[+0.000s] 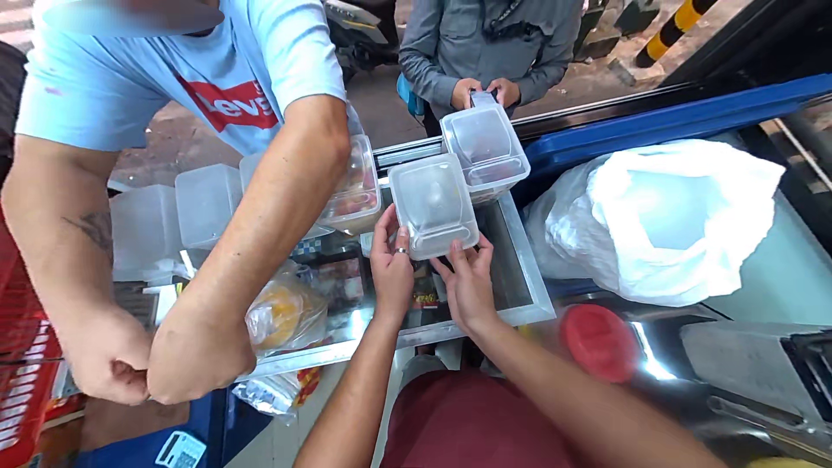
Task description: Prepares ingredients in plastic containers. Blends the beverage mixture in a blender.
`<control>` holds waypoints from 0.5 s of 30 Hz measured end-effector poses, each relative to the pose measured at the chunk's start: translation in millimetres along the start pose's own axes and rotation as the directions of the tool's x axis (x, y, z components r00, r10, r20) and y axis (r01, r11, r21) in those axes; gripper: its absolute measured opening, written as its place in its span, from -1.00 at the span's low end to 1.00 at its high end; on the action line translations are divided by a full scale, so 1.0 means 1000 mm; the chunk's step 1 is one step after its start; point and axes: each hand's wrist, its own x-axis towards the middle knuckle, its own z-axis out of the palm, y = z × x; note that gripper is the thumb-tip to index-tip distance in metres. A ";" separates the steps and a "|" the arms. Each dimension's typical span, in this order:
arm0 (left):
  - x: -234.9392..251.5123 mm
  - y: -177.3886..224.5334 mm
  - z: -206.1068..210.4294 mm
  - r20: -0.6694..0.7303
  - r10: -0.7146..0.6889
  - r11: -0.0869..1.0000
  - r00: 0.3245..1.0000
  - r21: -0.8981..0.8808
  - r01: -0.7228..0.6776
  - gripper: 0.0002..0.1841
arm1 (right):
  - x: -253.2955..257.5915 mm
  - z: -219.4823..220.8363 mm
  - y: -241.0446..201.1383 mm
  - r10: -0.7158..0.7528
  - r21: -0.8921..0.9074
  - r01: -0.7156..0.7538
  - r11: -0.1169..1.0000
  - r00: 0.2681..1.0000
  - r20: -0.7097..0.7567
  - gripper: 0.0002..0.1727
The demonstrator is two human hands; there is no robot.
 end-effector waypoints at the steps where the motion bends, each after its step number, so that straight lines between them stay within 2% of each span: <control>1: -0.002 -0.004 -0.002 -0.001 0.016 1.000 1.000 -0.012 -0.016 -0.54 | 0.004 0.008 0.001 0.001 0.002 -0.001 1.000 1.000 -0.021 -0.33; 2: -0.005 -0.009 -0.004 -0.033 0.046 0.999 0.998 -0.022 -0.047 -0.57 | 0.008 0.016 0.002 0.004 0.004 -0.004 1.000 0.999 -0.036 -0.34; 4: -0.013 -0.019 -0.007 -0.188 0.106 0.994 0.976 0.008 -0.107 -0.68 | 0.019 0.031 0.004 0.008 0.011 -0.007 1.000 0.999 -0.054 -0.31; 5: -0.015 -0.024 -0.009 -0.284 0.111 0.993 0.952 0.056 -0.099 -0.64 | 0.025 0.038 0.004 0.008 0.016 -0.007 1.000 0.998 -0.062 -0.28; 7: -0.015 -0.037 -0.016 -0.410 0.091 0.986 0.908 0.167 -0.024 -0.25 | 0.036 0.052 0.002 0.017 0.018 -0.015 1.000 0.996 -0.088 -0.21; 9: -0.006 -0.055 -0.024 -0.431 0.101 0.968 0.897 0.249 0.011 0.13 | 0.044 0.062 0.001 0.032 0.017 -0.031 0.999 0.994 -0.103 -0.18; 10: 0.001 -0.063 -0.026 -0.440 0.118 0.958 0.890 0.287 0.015 0.24 | 0.048 0.067 0.000 0.041 0.011 -0.040 0.999 0.993 -0.112 -0.16; 12: 0.018 -0.076 -0.025 -0.469 0.160 0.939 0.869 0.343 0.012 0.37 | 0.054 0.075 -0.001 0.055 -0.013 -0.057 0.998 0.989 -0.136 -0.12; 15: 0.041 -0.088 -0.020 -0.513 0.218 0.922 0.830 0.386 -0.004 0.46 | 0.057 0.077 -0.004 0.079 -0.057 -0.089 0.994 0.986 -0.145 -0.06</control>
